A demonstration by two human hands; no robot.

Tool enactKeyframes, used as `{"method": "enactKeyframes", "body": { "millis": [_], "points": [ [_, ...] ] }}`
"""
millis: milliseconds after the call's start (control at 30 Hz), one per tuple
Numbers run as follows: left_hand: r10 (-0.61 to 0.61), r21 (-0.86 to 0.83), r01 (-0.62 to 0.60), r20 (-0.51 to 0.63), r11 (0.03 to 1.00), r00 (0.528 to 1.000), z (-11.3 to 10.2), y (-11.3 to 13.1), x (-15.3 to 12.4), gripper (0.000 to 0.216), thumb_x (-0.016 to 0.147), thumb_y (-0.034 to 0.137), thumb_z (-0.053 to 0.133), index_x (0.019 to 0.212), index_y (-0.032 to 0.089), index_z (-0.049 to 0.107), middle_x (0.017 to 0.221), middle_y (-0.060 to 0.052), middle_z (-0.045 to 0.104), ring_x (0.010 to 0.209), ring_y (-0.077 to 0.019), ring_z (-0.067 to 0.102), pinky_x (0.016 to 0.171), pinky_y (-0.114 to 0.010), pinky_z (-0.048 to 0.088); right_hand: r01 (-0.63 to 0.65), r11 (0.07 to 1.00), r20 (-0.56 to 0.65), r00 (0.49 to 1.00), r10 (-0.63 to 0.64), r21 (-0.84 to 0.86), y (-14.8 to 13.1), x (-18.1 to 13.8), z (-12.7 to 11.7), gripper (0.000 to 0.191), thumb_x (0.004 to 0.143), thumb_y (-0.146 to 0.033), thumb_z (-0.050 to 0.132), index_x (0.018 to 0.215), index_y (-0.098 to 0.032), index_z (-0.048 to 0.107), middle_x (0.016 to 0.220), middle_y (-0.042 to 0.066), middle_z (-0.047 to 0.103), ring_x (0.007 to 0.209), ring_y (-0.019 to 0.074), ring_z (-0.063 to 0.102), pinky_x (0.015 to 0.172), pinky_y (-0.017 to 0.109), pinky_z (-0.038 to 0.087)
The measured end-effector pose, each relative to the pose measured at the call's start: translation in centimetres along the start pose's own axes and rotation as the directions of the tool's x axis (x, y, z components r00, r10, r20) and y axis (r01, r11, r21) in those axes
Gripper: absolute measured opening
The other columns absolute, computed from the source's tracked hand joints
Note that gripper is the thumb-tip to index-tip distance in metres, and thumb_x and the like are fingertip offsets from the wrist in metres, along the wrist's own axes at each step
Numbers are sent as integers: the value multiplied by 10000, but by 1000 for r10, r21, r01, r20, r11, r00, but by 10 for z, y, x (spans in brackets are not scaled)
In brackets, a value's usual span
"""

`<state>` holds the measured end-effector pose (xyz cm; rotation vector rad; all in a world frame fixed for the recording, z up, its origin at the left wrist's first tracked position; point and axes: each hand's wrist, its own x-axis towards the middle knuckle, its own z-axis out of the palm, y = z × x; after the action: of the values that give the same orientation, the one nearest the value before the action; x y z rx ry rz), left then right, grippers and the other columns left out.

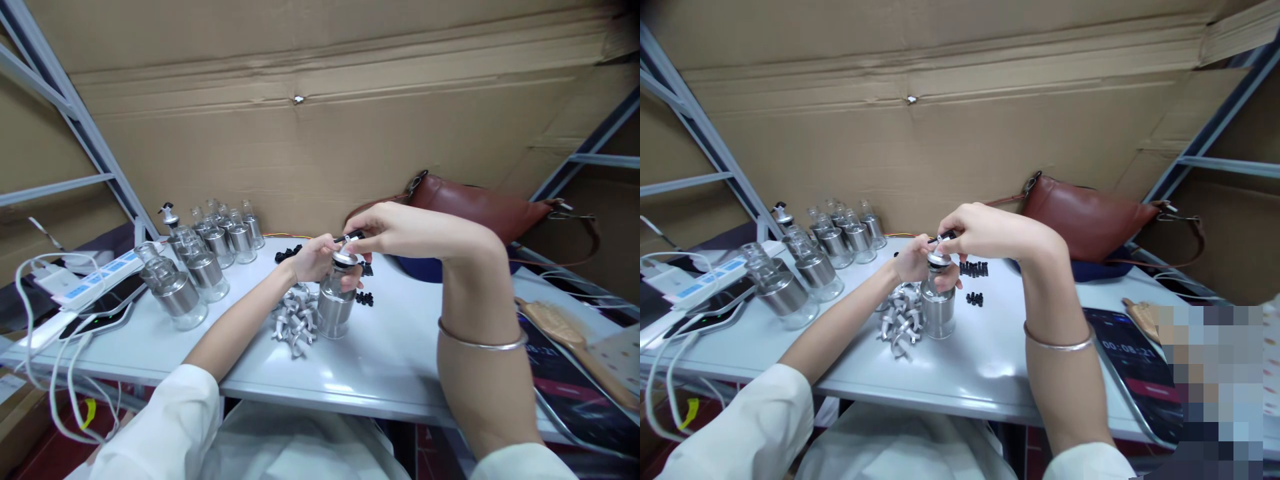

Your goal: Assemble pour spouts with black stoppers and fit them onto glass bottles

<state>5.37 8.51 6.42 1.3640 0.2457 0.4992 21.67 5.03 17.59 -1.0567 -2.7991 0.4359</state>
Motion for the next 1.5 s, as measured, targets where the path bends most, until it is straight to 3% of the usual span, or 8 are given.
{"method": "enactKeyframes", "body": {
  "millis": [233, 467, 600, 867, 1033, 1167, 1300, 1500],
  "points": [
    [-10, -21, 10, 2, 1000, 1000, -6, -5, 0, 349, 588, 530, 524, 640, 208, 399, 533, -3, 508, 589, -187, 503, 835, -429, 423, 32, 995, -57, 998, -38, -89, -5, 0, 5, 235, 805, -357, 542, 674, -172, 609, 624, -2, 586, 535, 105, 453, 512, 257, 274],
    [17, -48, -15, 37, 999, 999, -7, -5, -1, 388, 582, 523, 593, 745, 189, 479, 602, -9, 548, 602, -169, 502, 752, -365, 418, 16, 999, -42, 999, -18, -44, -6, -3, 5, 273, 783, -372, 565, 590, -184, 611, 552, -19, 529, 516, 107, 423, 527, 273, 279],
    [44, -23, -43, 53, 999, 998, -8, -6, -1, 384, 613, 542, 587, 643, 193, 428, 569, -5, 524, 582, -164, 503, 750, -360, 421, 3, 997, -76, 997, -9, -80, -8, -1, 7, 265, 767, -358, 567, 572, -185, 614, 542, -12, 534, 496, 105, 414, 516, 277, 281],
    [-13, 116, 23, -86, 993, 996, -6, -3, -4, 473, 602, 633, 533, 582, 215, 313, 514, -10, 469, 556, -190, 505, 725, -394, 422, -45, 991, -77, 996, 35, -129, -17, 1, 10, 224, 739, -337, 576, 572, -204, 643, 536, 10, 610, 475, 118, 440, 497, 285, 302],
    [-27, 49, 31, -89, 998, 996, -4, -2, -3, 397, 620, 553, 553, 597, 209, 358, 534, -18, 507, 556, -187, 494, 690, -375, 412, -28, 990, -112, 994, 12, -141, -15, -2, 12, 253, 747, -359, 583, 556, -198, 627, 499, 8, 585, 441, 102, 398, 447, 274, 275],
    [-32, 4, 32, 3, 999, 999, -2, 5, -4, 339, 620, 466, 619, 742, 180, 484, 706, -65, 612, 776, -240, 582, 784, -400, 417, -23, 992, -107, 994, 9, -127, -11, -8, 10, 263, 767, -361, 566, 563, -200, 607, 551, 14, 617, 473, 111, 430, 440, 268, 278],
    [-60, 200, 49, 49, 979, 997, 9, 24, -12, 383, 641, 347, 709, 935, 158, 553, 912, -89, 662, 957, -237, 594, 839, -364, 420, 14, 997, -17, 1000, -16, -73, -8, -14, 4, 218, 775, -320, 549, 601, -205, 612, 611, 10, 648, 523, 124, 504, 469, 260, 323],
    [31, 544, 82, -195, 835, 980, 41, 55, -21, 278, 638, 162, 713, 880, 126, 580, 876, -52, 658, 894, -195, 617, 803, -327, 472, 52, 998, -133, 990, -56, -29, -11, -18, 1, 161, 799, -341, 561, 775, -208, 648, 663, 15, 652, 583, 154, 560, 514, 274, 378]
  ]
}}
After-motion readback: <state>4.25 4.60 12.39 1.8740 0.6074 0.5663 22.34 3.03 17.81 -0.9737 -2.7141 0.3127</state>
